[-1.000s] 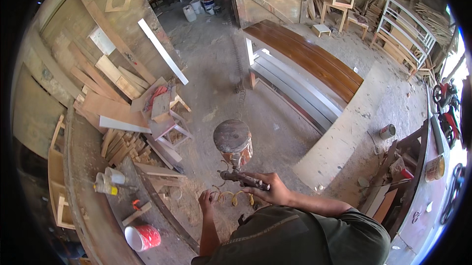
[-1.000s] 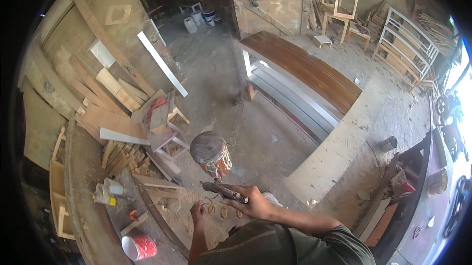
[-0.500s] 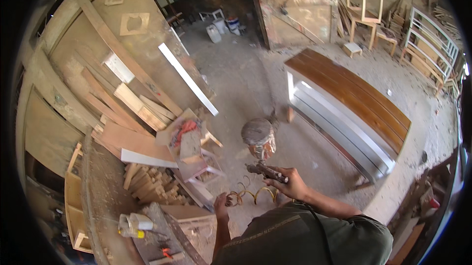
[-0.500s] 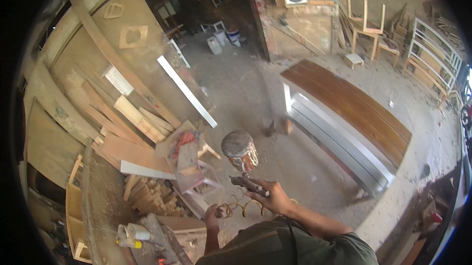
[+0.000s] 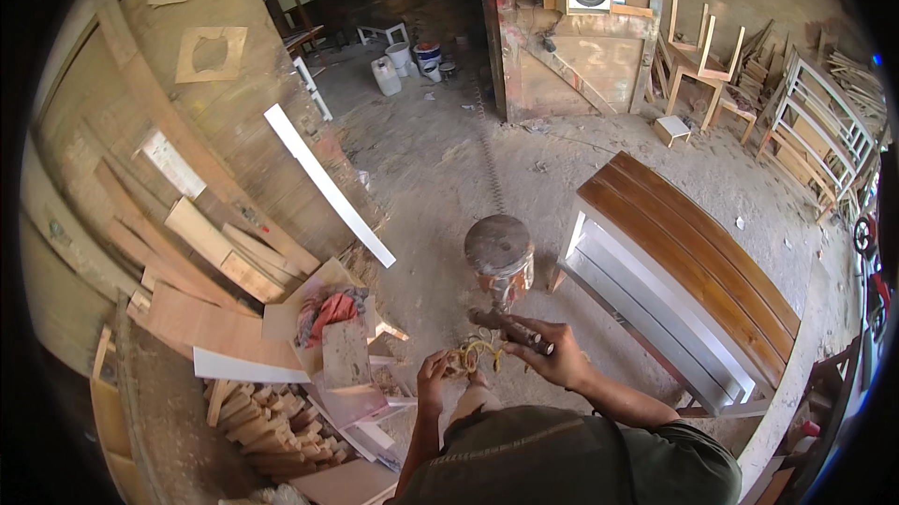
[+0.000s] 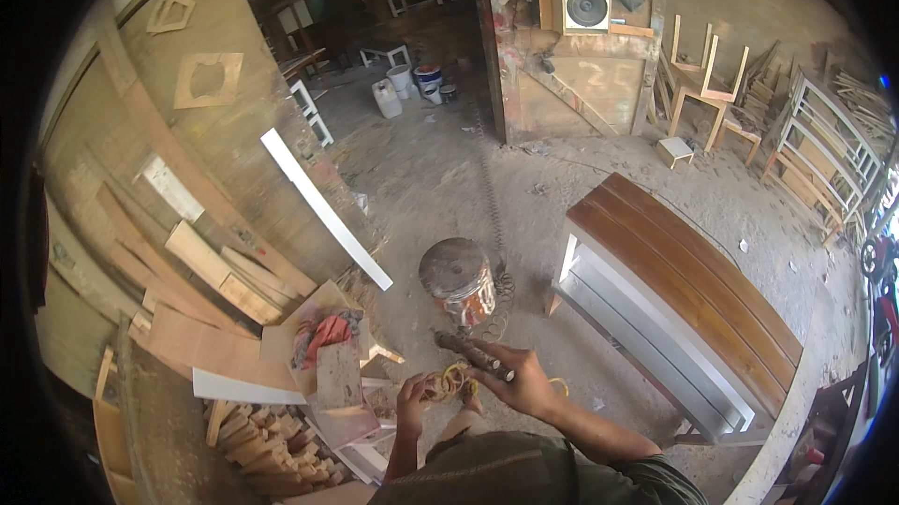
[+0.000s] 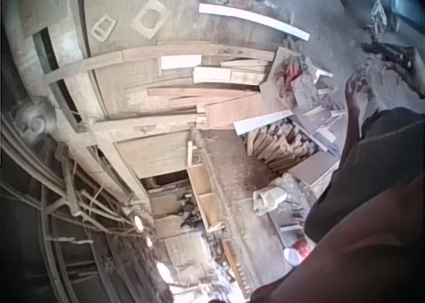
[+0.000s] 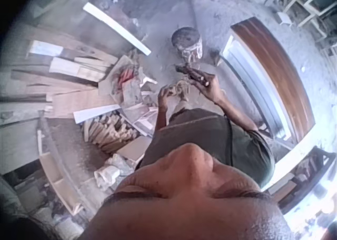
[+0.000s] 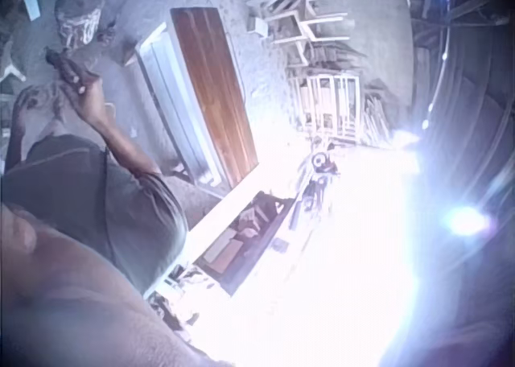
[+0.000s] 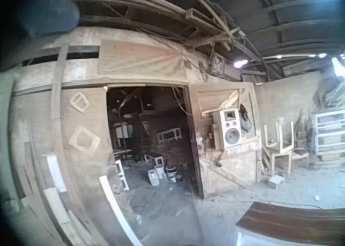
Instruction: The person uses a spray gun to apply paint to a white wooden table frame and a separate wooden panel.
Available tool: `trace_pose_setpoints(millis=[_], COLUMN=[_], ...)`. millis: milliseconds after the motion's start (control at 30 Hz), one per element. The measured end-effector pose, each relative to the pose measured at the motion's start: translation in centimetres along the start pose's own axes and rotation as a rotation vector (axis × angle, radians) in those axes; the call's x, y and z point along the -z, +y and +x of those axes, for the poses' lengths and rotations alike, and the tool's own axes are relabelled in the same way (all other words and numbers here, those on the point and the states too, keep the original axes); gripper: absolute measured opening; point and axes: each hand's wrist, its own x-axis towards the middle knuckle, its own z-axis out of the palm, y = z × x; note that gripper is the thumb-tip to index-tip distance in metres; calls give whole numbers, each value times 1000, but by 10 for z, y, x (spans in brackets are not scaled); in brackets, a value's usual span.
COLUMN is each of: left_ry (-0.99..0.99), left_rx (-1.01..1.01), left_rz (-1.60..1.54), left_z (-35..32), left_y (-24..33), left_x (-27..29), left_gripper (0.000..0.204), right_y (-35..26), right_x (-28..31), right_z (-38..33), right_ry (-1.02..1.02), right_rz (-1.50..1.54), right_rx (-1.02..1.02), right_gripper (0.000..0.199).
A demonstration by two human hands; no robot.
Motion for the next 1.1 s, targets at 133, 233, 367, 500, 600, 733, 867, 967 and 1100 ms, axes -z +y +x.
trace_pose_setpoints(millis=[133,233,367,500,600,733,867,967,1100], left_ry=[-239,-433,-690,-836,-934,-994,-1053,-1058,-1169], left_rx=[9,36,104,66,45,71,106,118,190], left_rz=[75,113,123,66,82,91,163,195,184], left_z=[138,235,349,462,539,629,714,773,824], left_y=[46,102,133,159,183,192,187,193,165], left_x=[-6,-26,-74,-154,-226,-313,-391,-417,-503], left_gripper=[39,41,43,43,46,46,47,48,52], right_y=[40,40,68,89,126,181,243,283,322], right_x=[-8,-1,12,38,67,124,205,252,312], right_z=[87,151,207,269,316,385,454,515,549], right_ry=[110,189,410,574,675,822,942,1002,1080], right_rz=[29,109,86,84,-10,67,56,46,-72], right_rx=[-221,-420,-407,-390,-406,-419,-386,-337,-360], right_gripper=[49,48,50,52,52,47,44,43,42])
